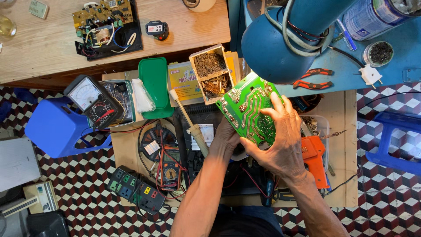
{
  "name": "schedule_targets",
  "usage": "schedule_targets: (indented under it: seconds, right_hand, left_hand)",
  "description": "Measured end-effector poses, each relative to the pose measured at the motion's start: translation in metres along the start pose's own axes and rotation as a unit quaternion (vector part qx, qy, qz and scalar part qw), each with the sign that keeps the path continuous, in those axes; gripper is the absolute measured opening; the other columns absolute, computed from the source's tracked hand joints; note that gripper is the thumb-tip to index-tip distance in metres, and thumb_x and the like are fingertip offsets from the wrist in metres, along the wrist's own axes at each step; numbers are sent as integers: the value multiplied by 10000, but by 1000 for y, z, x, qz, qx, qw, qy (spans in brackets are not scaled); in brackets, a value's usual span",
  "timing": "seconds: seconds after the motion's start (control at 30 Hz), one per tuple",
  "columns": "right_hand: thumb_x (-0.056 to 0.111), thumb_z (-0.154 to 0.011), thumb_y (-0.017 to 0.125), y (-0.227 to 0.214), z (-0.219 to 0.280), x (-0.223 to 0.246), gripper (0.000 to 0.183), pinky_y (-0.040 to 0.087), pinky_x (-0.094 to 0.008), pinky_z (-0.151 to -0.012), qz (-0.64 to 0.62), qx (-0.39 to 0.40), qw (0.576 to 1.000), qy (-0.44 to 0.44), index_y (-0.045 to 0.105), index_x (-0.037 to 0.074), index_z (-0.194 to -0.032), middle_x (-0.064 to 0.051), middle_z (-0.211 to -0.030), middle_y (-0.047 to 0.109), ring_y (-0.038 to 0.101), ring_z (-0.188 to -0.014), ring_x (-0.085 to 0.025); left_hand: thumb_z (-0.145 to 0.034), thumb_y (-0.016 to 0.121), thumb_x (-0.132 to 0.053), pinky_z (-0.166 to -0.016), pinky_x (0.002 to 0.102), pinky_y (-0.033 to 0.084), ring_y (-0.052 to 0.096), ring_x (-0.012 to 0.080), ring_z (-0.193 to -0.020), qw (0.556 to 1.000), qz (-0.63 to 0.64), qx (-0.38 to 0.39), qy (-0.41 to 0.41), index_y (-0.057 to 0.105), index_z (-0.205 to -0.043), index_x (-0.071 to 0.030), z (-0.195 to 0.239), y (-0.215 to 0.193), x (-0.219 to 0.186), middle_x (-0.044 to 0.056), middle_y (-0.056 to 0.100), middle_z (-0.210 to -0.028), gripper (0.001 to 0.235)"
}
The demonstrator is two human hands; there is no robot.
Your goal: The person uses a hot air rework station to heat and reflow solder joints on a green printed circuit board. They hold the board with one hand and direct hot air with the other, occasionally rotating the board to access different areas.
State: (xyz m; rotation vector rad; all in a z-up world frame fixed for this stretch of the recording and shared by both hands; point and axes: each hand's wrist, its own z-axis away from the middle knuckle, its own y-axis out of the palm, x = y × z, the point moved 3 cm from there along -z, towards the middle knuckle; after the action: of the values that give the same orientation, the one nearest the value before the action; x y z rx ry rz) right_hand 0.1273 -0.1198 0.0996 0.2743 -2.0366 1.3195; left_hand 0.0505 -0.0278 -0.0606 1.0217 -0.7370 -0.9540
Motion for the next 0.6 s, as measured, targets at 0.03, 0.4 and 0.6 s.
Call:
schedule_targets:
  seconds: [0.03, 0.4, 0.6]
  right_hand:
    - [369, -736, 879, 0, 0, -1, 762, 305, -601, -1197, -2, 1, 1000, 1, 514, 20, -1306, -263, -1553, 425, 367, -1479, -462]
    - [328, -727, 883, -2, 5, -2, 754, 335, -558, -1211, -46, 19, 999, 14, 511, 24, -1308, -255, -1574, 422, 382, -1494, -439]
    - [353, -731, 874, -3, 5, 0, 754, 326, -568, -1202, -39, 28, 999, 18, 513, 19, -1303, -254, -1569, 423, 379, -1487, -438]
  left_hand:
    - [-995, 693, -102, -840, 361, 650, 739, 264, -1020, 1000, 1, 5, 4, 621, -1255, 78, 0, 0, 0, 223, 704, -1184, 325]
    - [-1002, 649, -41, -901, 378, 636, 729, 268, -1047, 997, -67, 7, 24, 609, -1286, 72, 7, -2, -9, 219, 694, -1211, 308]
    - [-1000, 669, -51, -899, 372, 635, 736, 261, -1035, 997, -64, -11, 28, 605, -1281, 74, 9, -5, -7, 217, 701, -1198, 315]
